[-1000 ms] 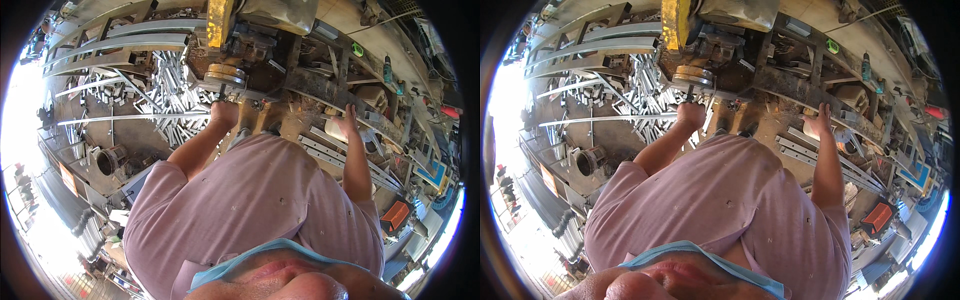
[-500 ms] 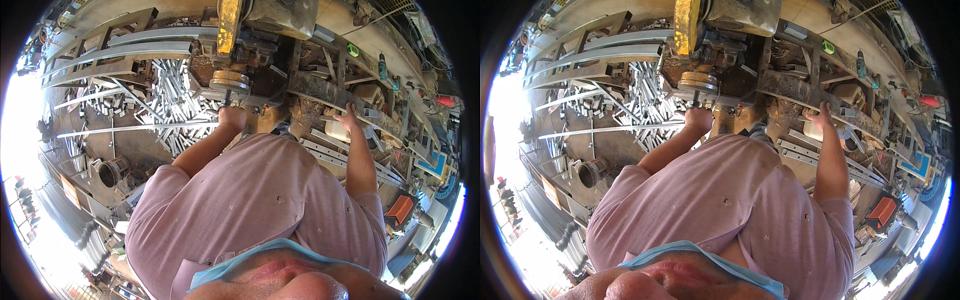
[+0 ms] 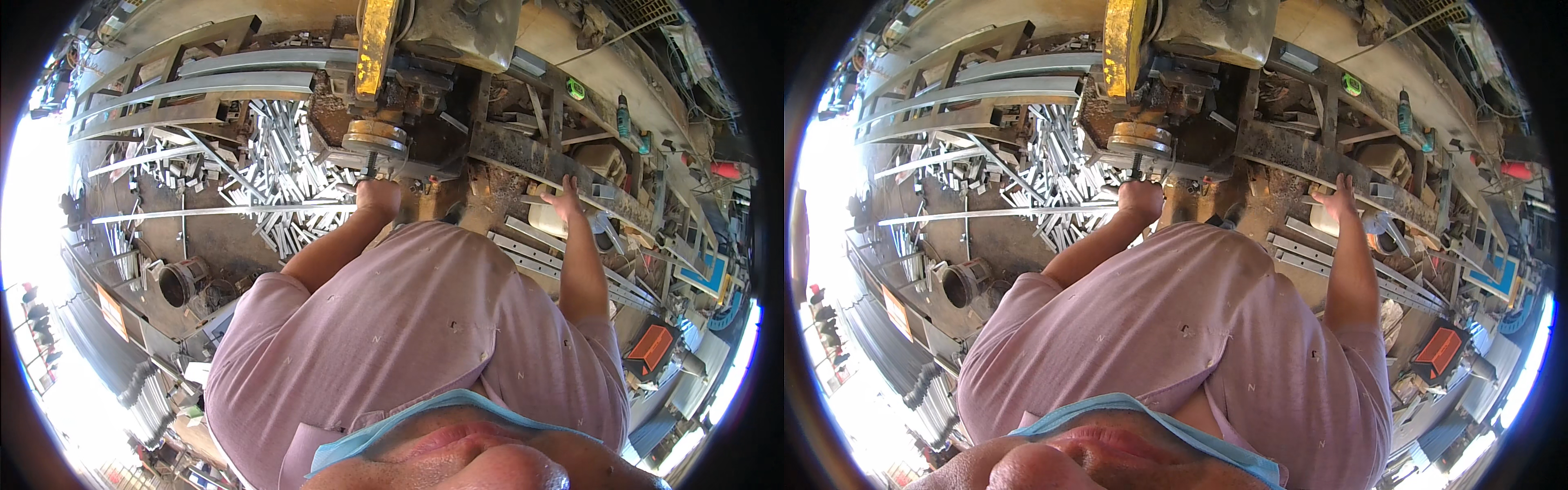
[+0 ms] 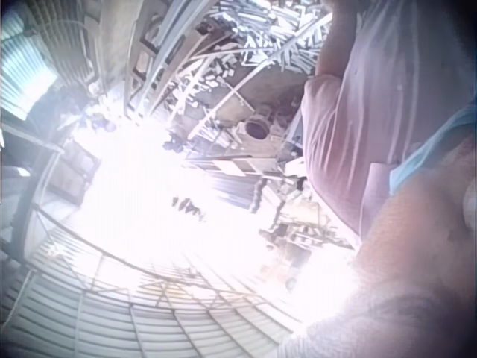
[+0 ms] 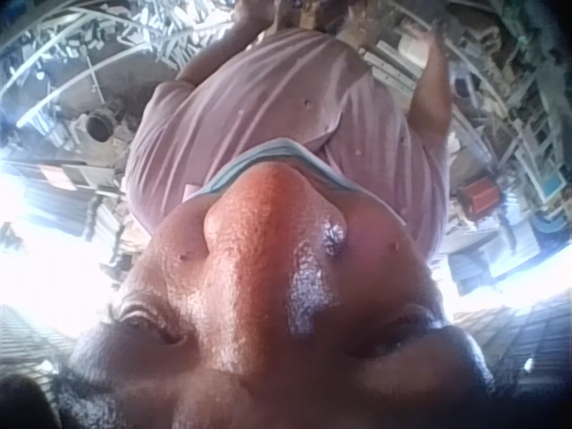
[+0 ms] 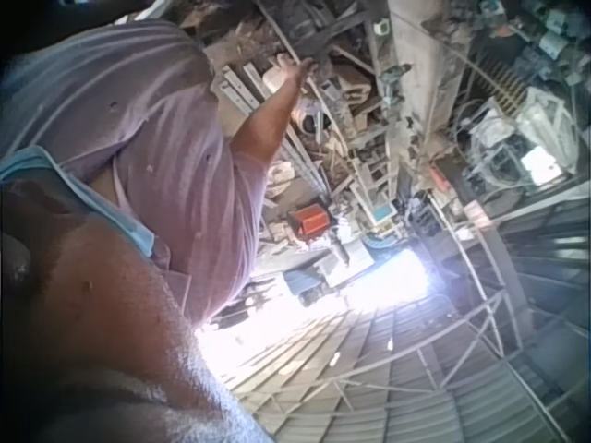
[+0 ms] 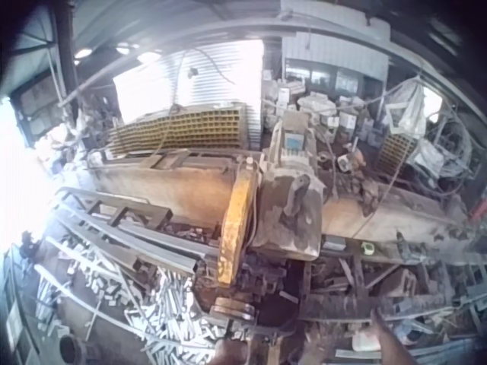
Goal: The person measures and cuts metal rods using a chop saw in a workshop. They repeatedly measure the rods with a tape measure, position them under the saw, and cut them into smaller pieces.
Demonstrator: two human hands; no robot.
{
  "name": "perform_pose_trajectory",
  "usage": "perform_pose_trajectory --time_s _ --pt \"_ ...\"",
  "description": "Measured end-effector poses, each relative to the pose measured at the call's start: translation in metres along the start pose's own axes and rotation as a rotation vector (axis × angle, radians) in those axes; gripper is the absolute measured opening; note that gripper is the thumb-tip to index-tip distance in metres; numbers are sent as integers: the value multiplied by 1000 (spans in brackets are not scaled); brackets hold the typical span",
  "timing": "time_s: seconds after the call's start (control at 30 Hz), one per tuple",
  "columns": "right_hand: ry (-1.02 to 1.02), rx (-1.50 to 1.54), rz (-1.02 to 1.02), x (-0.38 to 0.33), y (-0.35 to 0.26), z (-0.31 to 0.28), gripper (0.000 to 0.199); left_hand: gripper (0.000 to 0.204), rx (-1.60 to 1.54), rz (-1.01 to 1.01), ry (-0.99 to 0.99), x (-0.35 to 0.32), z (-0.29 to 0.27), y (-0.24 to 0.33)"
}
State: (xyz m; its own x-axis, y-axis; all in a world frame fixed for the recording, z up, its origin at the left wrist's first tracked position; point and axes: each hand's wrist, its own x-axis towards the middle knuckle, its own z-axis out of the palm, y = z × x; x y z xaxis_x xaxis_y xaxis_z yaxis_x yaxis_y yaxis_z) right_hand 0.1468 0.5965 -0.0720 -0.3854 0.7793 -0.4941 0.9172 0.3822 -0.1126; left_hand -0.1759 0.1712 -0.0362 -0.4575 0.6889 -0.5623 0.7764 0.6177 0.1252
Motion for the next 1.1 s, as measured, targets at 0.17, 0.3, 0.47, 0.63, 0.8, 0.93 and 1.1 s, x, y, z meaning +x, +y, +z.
perform_pose_trajectory --time_s 0.17,0.3,0.47,0.63,0.8,0.93,1.1 --pt "48 -59 -23 -9 -4 2 125 25 -8 -44 1 2 4 2" --pt "58 -109 -32 -14 -10 1 126 25 11 -92 14 5 7 3" --pt "29 -134 -41 -26 -17 -6 124 27 14 -140 -59 3 -1 8" --pt "7 -145 -60 -40 -26 -18 121 27 55 -186 -91 1 -9 14" --pt "34 -214 -93 -48 -27 -21 119 25 85 -259 -134 7 -6 17" --pt "85 -221 -163 -50 -22 -18 117 28 113 -284 -111 9 1 16" --pt "79 -235 -167 -52 -23 -20 117 34 117 -316 -66 11 6 16"
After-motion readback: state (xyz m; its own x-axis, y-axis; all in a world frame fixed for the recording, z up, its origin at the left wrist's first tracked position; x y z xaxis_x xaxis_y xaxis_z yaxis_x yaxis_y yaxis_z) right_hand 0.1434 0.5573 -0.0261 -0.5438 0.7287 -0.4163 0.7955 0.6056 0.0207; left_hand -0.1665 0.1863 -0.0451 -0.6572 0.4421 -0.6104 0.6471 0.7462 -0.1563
